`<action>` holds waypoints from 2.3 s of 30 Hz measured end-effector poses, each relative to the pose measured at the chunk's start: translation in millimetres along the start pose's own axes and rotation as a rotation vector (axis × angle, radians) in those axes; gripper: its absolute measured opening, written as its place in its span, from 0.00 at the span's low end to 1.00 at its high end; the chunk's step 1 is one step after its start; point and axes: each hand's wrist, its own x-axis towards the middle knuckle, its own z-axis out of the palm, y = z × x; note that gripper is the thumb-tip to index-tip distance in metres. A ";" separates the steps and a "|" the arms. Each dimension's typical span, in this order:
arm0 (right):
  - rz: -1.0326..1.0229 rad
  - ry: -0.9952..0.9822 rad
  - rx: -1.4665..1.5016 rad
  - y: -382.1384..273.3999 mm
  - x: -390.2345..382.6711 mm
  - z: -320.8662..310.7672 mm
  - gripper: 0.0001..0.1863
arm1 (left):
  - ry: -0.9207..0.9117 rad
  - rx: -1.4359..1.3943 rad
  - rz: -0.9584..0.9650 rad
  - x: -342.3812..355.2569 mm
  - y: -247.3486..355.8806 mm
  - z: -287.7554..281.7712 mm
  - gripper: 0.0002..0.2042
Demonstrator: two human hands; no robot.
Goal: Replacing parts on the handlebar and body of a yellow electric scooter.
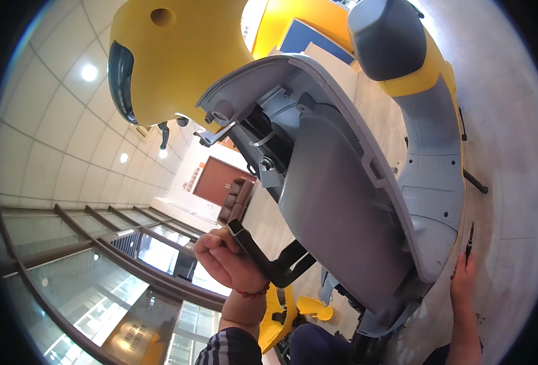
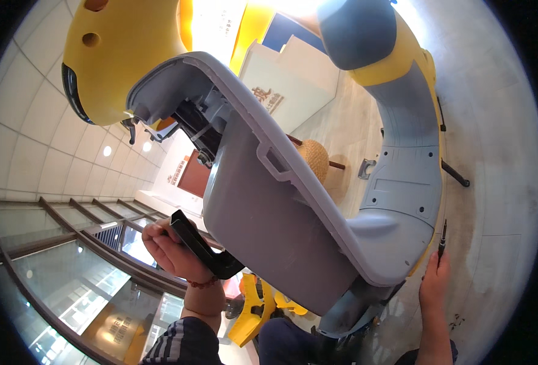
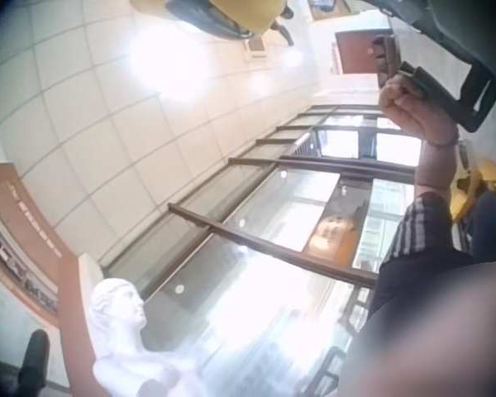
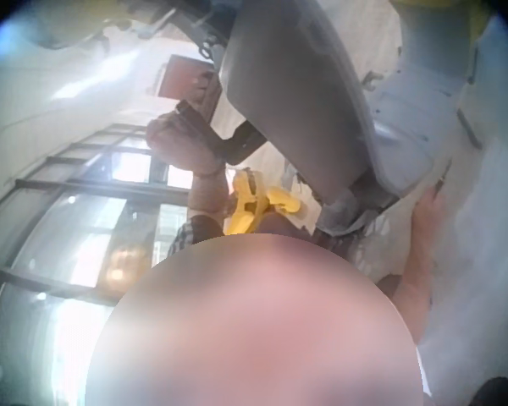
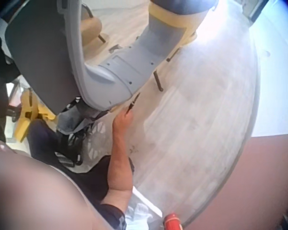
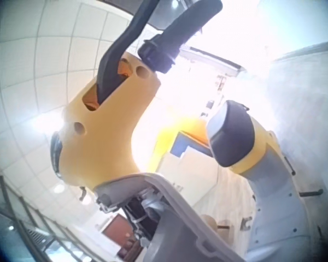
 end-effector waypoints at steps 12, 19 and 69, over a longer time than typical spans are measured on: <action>-0.054 -0.014 0.068 -18.6 -27.7 -4.0 0.10 | -0.033 -0.060 0.005 0.7 -5.7 -7.7 0.11; -0.095 -0.035 0.133 -32.9 -37.6 -9.5 0.08 | -0.029 -0.019 0.070 1.1 -1.1 -0.6 0.10; -0.995 -0.203 0.102 -276.8 -151.2 66.8 0.10 | -0.589 -1.440 -0.956 91.8 39.2 82.1 0.13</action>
